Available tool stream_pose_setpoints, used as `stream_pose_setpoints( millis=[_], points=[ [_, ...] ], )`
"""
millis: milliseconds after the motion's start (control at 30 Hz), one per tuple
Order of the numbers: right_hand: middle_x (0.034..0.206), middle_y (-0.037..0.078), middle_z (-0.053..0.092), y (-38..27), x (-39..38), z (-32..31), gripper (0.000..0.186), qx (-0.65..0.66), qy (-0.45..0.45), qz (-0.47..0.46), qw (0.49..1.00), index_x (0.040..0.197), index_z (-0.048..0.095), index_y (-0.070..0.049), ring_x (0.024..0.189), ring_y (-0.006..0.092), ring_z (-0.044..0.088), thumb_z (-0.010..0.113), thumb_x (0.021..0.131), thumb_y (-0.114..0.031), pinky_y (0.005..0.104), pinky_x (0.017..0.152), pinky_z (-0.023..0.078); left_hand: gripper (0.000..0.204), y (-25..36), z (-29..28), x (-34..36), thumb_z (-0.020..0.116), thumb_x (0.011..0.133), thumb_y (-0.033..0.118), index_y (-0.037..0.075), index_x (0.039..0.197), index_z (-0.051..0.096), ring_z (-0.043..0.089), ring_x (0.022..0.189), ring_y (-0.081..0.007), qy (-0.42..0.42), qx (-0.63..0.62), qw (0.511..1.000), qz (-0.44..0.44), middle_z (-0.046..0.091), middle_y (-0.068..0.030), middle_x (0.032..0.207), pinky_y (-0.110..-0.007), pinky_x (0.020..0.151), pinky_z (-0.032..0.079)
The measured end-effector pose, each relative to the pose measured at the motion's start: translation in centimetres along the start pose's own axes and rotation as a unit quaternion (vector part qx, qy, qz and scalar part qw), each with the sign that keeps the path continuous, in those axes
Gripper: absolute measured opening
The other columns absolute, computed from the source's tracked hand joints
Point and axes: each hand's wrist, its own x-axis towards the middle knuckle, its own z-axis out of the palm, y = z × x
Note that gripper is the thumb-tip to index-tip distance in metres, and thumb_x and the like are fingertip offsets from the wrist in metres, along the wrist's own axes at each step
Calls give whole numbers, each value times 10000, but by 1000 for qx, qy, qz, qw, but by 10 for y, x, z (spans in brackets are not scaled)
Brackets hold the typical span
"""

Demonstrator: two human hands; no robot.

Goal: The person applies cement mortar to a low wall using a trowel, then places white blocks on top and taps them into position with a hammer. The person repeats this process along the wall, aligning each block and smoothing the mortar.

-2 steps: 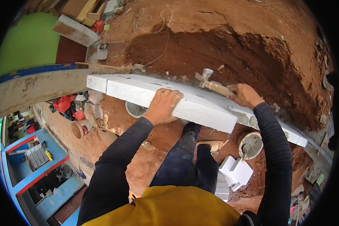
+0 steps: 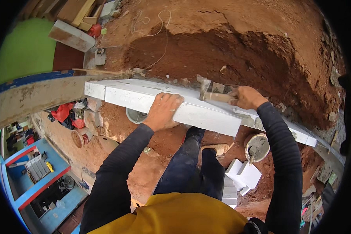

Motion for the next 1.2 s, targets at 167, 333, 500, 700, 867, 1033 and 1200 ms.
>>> stream_pose_setpoints(
  millis=[167,333,500,700,867,1033,1200],
  points=[
    [1030,262,768,-2,-8,-16,424,26,84,35,995,1258,779,-67,1006,441,737,766,949,-357,499,905,570,1033,-4,-4,-2,956,618,315,93,1521,507,532,1361,-300,-13,-4,1000,-10,555,-112,1521,-482,1198,359],
    [960,241,757,-2,-89,-27,459,155,274,61,947,1252,741,-11,875,397,739,766,964,-368,466,822,559,1118,-4,4,-2,962,617,326,112,1584,445,492,1441,-304,-14,14,1000,-7,524,-106,1585,-503,1241,325],
    [1134,82,668,-41,-207,28,553,386,398,127,822,1346,558,-38,1017,174,649,807,950,-332,345,924,533,1176,-2,7,-2,957,556,248,107,1598,432,495,1436,-343,16,-10,1000,-2,535,-128,1572,-522,1245,323],
    [867,56,623,-103,-252,138,531,476,419,294,715,1310,564,-12,705,136,598,723,1023,-429,316,627,501,1074,-1,8,-1,953,574,272,101,1523,481,517,1395,-358,35,3,999,15,547,-142,1541,-528,1221,332],
    [1013,272,727,-104,-249,181,459,397,420,262,773,1356,585,-33,906,445,737,705,1033,-337,472,785,570,924,1,3,4,941,646,328,88,1432,520,519,1360,-378,6,34,999,34,593,-162,1430,-534,1199,336],
    [997,291,725,-83,-242,167,464,311,456,166,817,1329,573,-52,914,522,700,656,1023,-391,555,810,553,865,2,-1,5,921,654,335,78,1398,562,519,1356,-384,-52,52,997,6,606,-166,1342,-544,1224,310],
    [997,284,734,-88,-239,162,468,260,468,132,834,1325,573,-47,931,509,705,650,1017,-391,560,818,548,884,1,-3,6,884,625,324,74,1406,554,539,1340,-371,-65,54,996,4,612,-160,1341,-534,1232,298]
  ],
)
